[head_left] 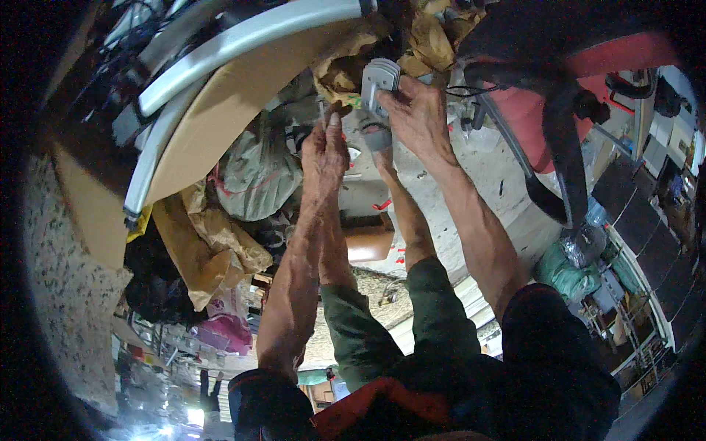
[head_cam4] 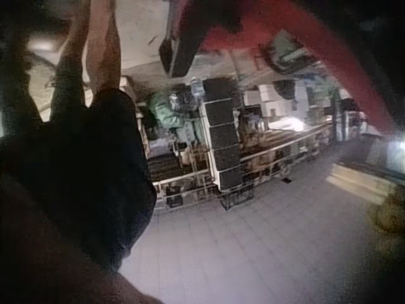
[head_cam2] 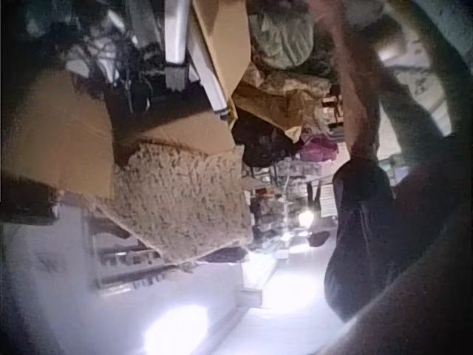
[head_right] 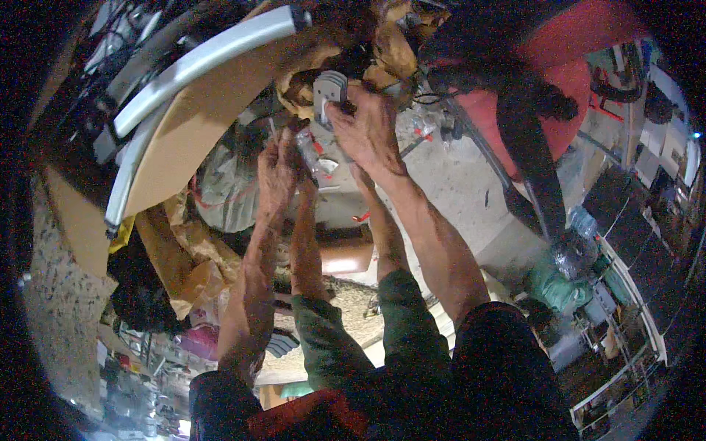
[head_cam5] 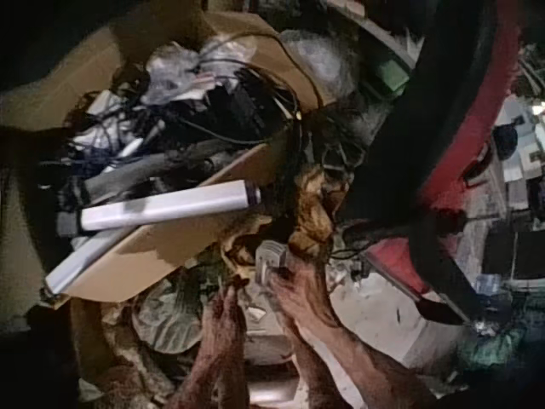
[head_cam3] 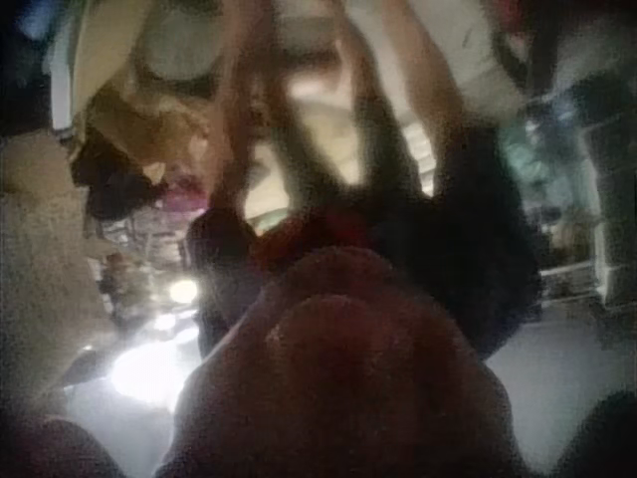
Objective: The person retrieves a metal bracket from a cluttered pile, then sits on the floor to attach it to a stack of black pads. They use a pen to mark hole positions on the pads and test-fit a curved metal piece over the bracket.
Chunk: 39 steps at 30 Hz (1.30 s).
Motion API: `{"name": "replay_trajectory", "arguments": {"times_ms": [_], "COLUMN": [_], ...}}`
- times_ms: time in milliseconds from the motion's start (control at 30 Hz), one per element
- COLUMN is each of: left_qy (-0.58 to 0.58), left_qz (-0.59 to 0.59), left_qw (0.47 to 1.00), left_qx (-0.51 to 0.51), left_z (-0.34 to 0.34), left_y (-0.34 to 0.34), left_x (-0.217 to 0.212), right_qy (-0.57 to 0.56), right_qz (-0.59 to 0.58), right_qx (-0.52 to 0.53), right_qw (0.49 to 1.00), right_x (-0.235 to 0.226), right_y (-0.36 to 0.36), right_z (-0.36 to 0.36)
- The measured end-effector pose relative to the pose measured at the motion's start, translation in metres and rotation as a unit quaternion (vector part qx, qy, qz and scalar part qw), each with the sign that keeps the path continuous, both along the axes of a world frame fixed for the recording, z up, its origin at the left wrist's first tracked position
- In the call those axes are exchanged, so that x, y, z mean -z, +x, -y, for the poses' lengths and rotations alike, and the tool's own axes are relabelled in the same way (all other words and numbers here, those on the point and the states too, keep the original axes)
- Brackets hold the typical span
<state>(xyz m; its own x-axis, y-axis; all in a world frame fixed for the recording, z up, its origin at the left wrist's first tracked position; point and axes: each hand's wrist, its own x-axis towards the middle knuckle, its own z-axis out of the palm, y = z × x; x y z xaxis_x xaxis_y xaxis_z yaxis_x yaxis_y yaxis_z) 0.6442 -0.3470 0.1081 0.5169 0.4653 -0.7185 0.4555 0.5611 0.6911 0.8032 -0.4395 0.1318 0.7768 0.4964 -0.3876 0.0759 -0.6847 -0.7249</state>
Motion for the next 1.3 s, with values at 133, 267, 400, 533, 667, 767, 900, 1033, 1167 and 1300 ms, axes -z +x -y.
{"name": "replay_trajectory", "arguments": {"times_ms": [133, 267, 400, 533, 667, 767, 900, 1033, 1167, 1300], "left_qy": [-0.086, 0.067, 0.087, 0.192, 0.14, 0.097, 0.041, -0.083, -0.116, -0.104], "left_qz": [0.0, 0.011, -0.032, -0.121, -0.165, -0.158, -0.143, -0.072, 0.107, 0.175], "left_qw": [0.995, 0.996, 0.989, 0.953, 0.934, 0.903, 0.873, 0.798, 0.672, 0.62], "left_qx": [-0.059, -0.055, -0.119, -0.201, -0.283, -0.387, -0.464, -0.592, -0.723, -0.758], "left_z": [0.013, 0.03, 0.062, 0.099, 0.143, 0.175, 0.225, 0.286, 0.355, 0.426], "left_y": [-0.012, -0.045, -0.08, -0.104, -0.128, -0.156, -0.224, -0.277, -0.316, -0.343], "left_x": [-0.025, -0.042, -0.071, -0.102, -0.139, -0.166, -0.194, -0.192, -0.2, -0.196], "right_qy": [-0.014, -0.062, -0.101, -0.06, -0.164, -0.192, -0.167, -0.147, -0.167, -0.229], "right_qz": [-0.051, -0.07, -0.058, -0.223, -0.207, -0.243, -0.348, -0.334, -0.302, -0.347], "right_qx": [-0.023, -0.057, -0.162, -0.189, -0.334, -0.43, -0.568, -0.745, -0.799, -0.784], "right_qw": [0.998, 0.994, 0.98, 0.955, 0.905, 0.848, 0.727, 0.558, 0.493, 0.461], "right_x": [-0.027, -0.042, -0.07, -0.115, -0.143, -0.147, -0.168, -0.185, -0.189, -0.188], "right_y": [-0.022, -0.055, -0.086, -0.114, -0.142, -0.17, -0.224, -0.283, -0.341, -0.387], "right_z": [-0.017, -0.019, -0.018, -0.015, -0.005, -0.003, 0.005, 0.022, 0.068, 0.115]}}
